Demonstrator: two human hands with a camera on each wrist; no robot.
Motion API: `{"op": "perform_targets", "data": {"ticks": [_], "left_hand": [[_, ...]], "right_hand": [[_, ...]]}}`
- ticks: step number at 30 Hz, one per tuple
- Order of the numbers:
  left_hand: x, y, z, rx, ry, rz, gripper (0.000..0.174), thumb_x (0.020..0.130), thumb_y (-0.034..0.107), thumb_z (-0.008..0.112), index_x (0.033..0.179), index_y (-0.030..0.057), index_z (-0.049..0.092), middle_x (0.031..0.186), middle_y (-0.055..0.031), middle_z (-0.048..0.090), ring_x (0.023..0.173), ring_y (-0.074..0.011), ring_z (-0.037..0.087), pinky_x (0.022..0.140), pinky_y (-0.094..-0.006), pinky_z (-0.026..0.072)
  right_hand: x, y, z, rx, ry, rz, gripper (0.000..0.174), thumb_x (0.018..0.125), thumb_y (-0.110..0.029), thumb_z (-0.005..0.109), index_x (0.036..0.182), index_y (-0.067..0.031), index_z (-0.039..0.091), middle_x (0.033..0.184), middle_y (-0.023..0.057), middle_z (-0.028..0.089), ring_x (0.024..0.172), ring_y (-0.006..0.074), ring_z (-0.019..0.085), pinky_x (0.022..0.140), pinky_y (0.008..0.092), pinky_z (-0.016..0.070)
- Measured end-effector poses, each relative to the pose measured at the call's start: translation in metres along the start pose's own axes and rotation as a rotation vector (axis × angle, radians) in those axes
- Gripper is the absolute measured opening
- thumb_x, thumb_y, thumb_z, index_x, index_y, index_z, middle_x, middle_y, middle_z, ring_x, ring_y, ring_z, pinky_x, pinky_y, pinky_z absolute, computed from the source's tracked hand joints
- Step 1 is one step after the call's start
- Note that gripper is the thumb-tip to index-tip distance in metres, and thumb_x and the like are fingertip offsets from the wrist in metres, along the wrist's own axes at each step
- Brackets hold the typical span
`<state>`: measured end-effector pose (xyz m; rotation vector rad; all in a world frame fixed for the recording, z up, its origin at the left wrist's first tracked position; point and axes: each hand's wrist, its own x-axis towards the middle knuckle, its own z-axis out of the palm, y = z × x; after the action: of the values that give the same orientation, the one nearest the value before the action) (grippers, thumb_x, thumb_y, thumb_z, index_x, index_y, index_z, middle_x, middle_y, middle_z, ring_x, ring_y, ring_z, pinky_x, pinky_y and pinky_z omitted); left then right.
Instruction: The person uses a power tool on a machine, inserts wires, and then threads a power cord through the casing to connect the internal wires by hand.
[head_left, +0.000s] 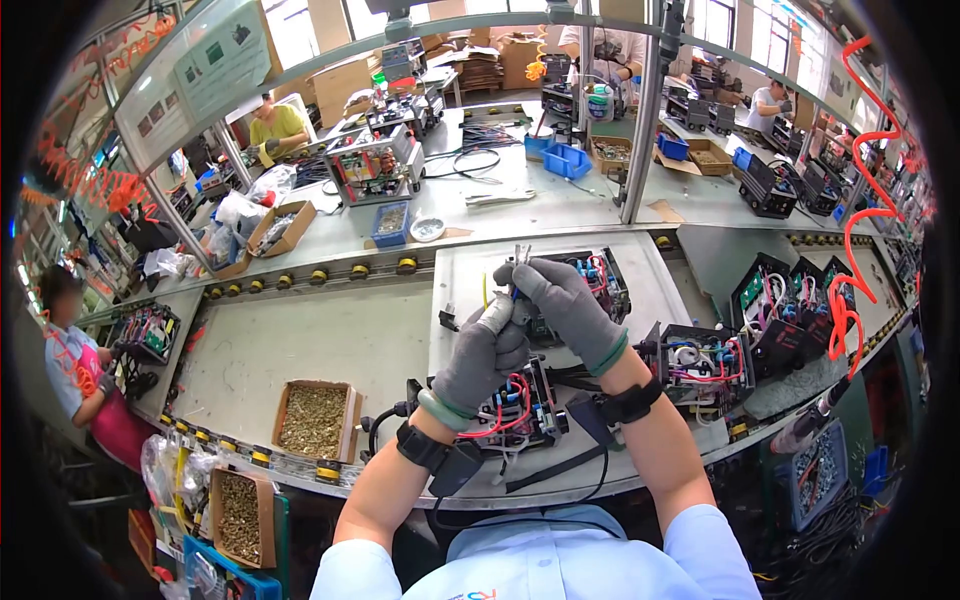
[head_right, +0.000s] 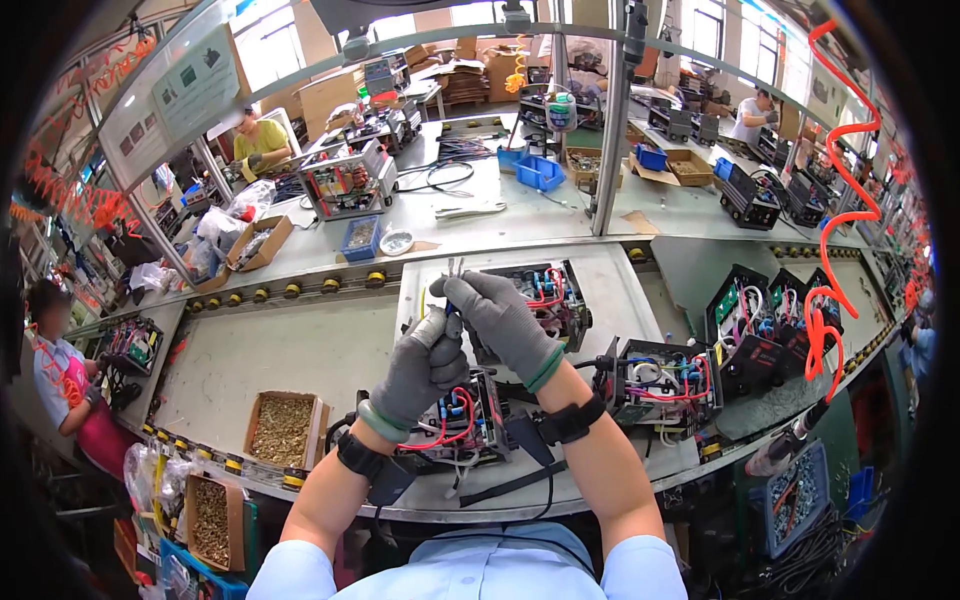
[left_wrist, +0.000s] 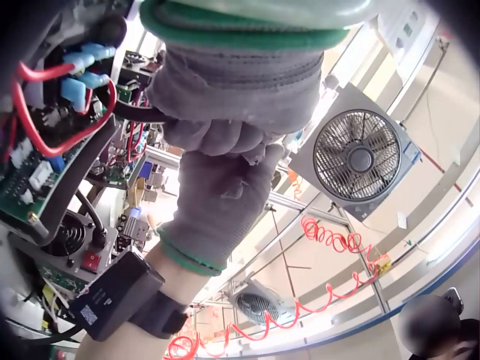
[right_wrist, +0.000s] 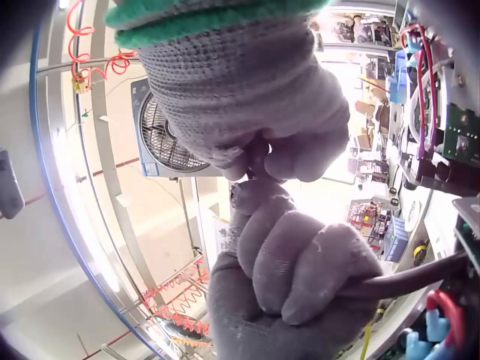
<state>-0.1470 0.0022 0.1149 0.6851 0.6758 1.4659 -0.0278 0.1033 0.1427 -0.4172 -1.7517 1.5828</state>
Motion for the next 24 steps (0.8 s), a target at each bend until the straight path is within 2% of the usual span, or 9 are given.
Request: {"op": "perform_targets", "data": {"ticks": [4,6,9,11,12,15,20,22,24], "left_hand": [[-0.001,0.000,0.003,0.036,-0.013,-0.003,0.028,0.106,0.034,0.043,0.091,0.0131,0.053,0.055,0.0080,0.026,0.044,-0.0070,0.024,0.045,-0.0239,0.0252],[-0.004,0.000,0.005,0.089,-0.018,-0.006,0.027,0.106,0.034,0.044,0.092,0.0126,0.052,0.055,0.0078,0.026,0.044,-0.0070,0.023,0.045,-0.0240,0.0252],[-0.007,0.006,0.003,0.142,-0.007,-0.061,0.028,0.106,0.035,0.044,0.092,0.0117,0.051,0.058,0.0067,0.027,0.047,-0.0066,0.024,0.047,-0.0238,0.0239],[-0.010,0.016,-0.003,0.354,-0.156,-0.133,0.028,0.106,0.034,0.043,0.098,0.0091,0.054,0.065,0.0035,0.040,0.053,-0.0075,0.038,0.051,-0.0243,0.0352],[-0.012,0.023,0.005,0.350,-0.159,-0.125,0.028,0.106,0.034,0.043,0.098,0.0091,0.054,0.065,0.0035,0.040,0.053,-0.0075,0.038,0.051,-0.0243,0.0352],[-0.009,0.053,0.021,0.776,-0.206,0.022,0.026,0.106,0.027,0.043,0.111,0.0030,0.053,0.086,-0.0047,0.059,0.075,-0.0130,0.059,0.073,-0.0297,0.0516],[-0.017,0.067,0.036,1.194,-0.212,0.191,0.021,0.102,0.017,0.048,0.114,-0.0003,0.051,0.085,-0.0075,0.059,0.078,-0.0152,0.060,0.073,-0.0317,0.0510],[-0.016,0.066,0.030,1.263,-0.231,0.157,0.028,0.099,0.015,0.050,0.124,0.0010,0.048,0.087,-0.0210,0.064,0.080,-0.0362,0.064,0.075,-0.0412,0.0501],[-0.011,0.055,0.019,1.239,-0.241,0.223,0.031,0.099,0.014,0.049,0.128,0.0013,0.047,0.089,-0.0198,0.065,0.082,-0.0363,0.065,0.074,-0.0422,0.0501]], "right_hand": [[0.004,-0.004,0.000,-0.070,0.101,0.064,0.029,0.094,-0.029,0.063,0.094,-0.0006,0.072,0.071,-0.0043,0.057,0.064,0.0037,0.047,0.057,0.0221,0.0405],[0.008,0.002,0.000,0.065,0.168,0.100,0.027,0.092,-0.028,0.066,0.090,-0.0014,0.073,0.066,-0.0049,0.055,0.059,0.0036,0.046,0.054,0.0219,0.0390],[0.004,-0.009,-0.009,0.088,0.094,0.172,0.020,0.090,-0.022,0.067,0.087,-0.0025,0.072,0.067,-0.0043,0.056,0.058,0.0028,0.047,0.052,0.0211,0.0384],[0.004,-0.026,-0.021,0.005,-0.034,0.196,0.017,0.088,-0.017,0.069,0.088,-0.0006,0.070,0.071,-0.0027,0.059,0.060,0.0034,0.051,0.054,0.0208,0.0422],[0.002,-0.037,-0.020,-0.003,-0.037,0.194,0.017,0.088,-0.017,0.069,0.088,-0.0006,0.070,0.071,-0.0027,0.059,0.060,0.0034,0.051,0.054,0.0208,0.0422],[-0.008,-0.053,-0.012,-0.155,-0.080,0.089,0.017,0.088,-0.013,0.067,0.091,0.0033,0.068,0.076,0.0013,0.065,0.068,0.0048,0.058,0.061,0.0218,0.0491],[-0.021,-0.063,-0.008,-0.265,-0.034,-0.023,0.022,0.087,-0.011,0.068,0.104,0.0028,0.067,0.079,0.0018,0.066,0.072,0.0031,0.058,0.065,0.0214,0.0506],[-0.023,-0.062,-0.010,-0.291,-0.068,-0.043,0.024,0.087,-0.010,0.068,0.107,0.0026,0.067,0.080,0.0018,0.066,0.072,0.0028,0.058,0.066,0.0213,0.0509],[-0.022,-0.057,-0.012,-0.340,-0.092,-0.027,0.027,0.086,-0.011,0.068,0.110,0.0018,0.068,0.082,0.0015,0.067,0.072,0.0027,0.059,0.067,0.0208,0.0511]]}}
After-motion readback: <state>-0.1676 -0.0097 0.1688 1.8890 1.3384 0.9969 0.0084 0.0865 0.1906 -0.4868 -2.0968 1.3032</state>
